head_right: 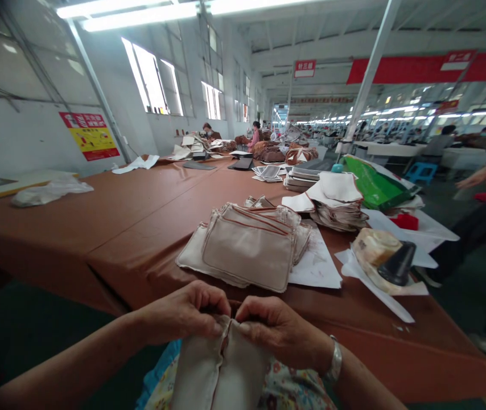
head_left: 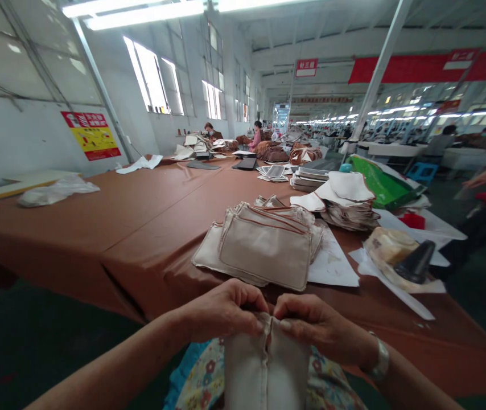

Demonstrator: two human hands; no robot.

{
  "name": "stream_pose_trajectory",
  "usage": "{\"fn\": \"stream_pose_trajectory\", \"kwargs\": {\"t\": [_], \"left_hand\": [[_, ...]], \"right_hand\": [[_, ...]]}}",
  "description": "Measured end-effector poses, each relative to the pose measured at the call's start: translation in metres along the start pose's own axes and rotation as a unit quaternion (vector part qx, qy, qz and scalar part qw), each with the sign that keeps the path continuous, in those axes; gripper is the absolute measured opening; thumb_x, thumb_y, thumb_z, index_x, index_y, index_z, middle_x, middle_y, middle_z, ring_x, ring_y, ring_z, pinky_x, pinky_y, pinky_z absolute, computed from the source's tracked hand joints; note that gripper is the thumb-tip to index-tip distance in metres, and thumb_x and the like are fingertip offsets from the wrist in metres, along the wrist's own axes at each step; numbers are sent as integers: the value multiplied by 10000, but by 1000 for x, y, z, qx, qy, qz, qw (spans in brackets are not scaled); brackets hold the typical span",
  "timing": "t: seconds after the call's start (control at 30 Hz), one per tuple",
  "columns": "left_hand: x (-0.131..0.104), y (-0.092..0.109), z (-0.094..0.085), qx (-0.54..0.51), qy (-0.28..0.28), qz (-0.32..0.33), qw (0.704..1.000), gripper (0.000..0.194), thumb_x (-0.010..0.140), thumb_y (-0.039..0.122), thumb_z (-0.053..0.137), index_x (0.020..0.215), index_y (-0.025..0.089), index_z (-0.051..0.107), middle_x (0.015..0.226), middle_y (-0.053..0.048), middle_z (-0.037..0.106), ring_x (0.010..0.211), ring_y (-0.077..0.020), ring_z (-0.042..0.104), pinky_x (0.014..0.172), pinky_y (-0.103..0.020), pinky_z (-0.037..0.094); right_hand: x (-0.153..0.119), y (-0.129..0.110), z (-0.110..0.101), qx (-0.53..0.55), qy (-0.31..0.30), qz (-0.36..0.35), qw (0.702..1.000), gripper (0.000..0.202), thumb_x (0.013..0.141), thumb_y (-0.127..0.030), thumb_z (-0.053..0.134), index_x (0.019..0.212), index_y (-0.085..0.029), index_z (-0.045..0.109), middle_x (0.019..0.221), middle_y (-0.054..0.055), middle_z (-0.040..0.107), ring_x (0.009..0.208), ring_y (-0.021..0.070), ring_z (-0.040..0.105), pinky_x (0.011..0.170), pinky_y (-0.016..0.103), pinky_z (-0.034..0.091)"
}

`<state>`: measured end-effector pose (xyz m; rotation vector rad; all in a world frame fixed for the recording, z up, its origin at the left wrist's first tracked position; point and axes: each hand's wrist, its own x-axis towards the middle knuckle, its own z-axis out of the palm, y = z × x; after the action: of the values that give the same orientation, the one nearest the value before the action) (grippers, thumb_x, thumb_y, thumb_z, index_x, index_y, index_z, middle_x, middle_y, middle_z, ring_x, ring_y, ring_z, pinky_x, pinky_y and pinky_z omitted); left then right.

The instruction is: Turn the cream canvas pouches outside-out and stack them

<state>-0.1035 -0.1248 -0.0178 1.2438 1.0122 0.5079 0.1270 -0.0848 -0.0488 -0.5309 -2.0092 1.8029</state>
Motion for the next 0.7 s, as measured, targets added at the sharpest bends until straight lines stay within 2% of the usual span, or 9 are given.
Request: {"fn": "stream_pose_trajectory", "kwargs": {"t": [0.07, 0.13, 0.23, 0.37, 0.53, 0.7], "left_hand": [[0, 1, 1, -2, -9, 8, 1000, 246, 666, 269, 725, 845, 104, 682, 672, 14, 561, 545, -75, 387, 517, -189, 297], [0, 5, 2, 14, -12, 12, 1000, 274, 675, 299, 739, 856, 101, 682, 691, 9, 566, 564, -79, 395, 518, -189, 292], [0, 11, 6, 53, -9, 6, 999, 317, 675, 346, 763, 850, 95, 682, 664, 21, 536, 564, -78, 380, 508, -190, 280], [3, 17, 13, 58, -6, 8, 998, 281, 662, 323, 759, 802, 92, 683, 642, 32, 518, 555, -72, 364, 501, -190, 266], [8, 14, 17, 28, 5, 15, 999, 192, 664, 251, 709, 758, 86, 683, 621, 30, 535, 529, -66, 351, 492, -197, 251], [12, 9, 20, 35, 30, -7, 999, 169, 666, 250, 683, 747, 103, 667, 522, 60, 455, 460, -61, 285, 431, -211, 169]], "right_hand": [[-1, -1, 4, -16, 24, -11, 1000, 306, 896, -430, 607, 886, -124, 617, 750, -15, 480, 654, 107, 363, 568, 216, 296], [-2, -1, 6, -14, 17, -14, 1000, 302, 870, -414, 644, 856, -114, 622, 741, -12, 491, 656, 109, 378, 575, 216, 313], [-4, -1, 6, 36, -4, -12, 999, 285, 819, -373, 711, 820, -99, 634, 726, -8, 512, 662, 112, 405, 593, 218, 332], [-3, 2, 5, 97, 17, -6, 995, 262, 761, -322, 771, 738, -105, 627, 717, 2, 554, 665, 116, 437, 605, 225, 349], [-2, 5, 6, 145, 37, 31, 988, 297, 696, -300, 820, 673, -105, 597, 674, -10, 543, 619, 96, 414, 570, 208, 323], [-5, 7, 6, 157, 39, 37, 986, 338, 689, -346, 820, 721, -114, 576, 656, -25, 502, 585, 81, 371, 536, 192, 302]]}}
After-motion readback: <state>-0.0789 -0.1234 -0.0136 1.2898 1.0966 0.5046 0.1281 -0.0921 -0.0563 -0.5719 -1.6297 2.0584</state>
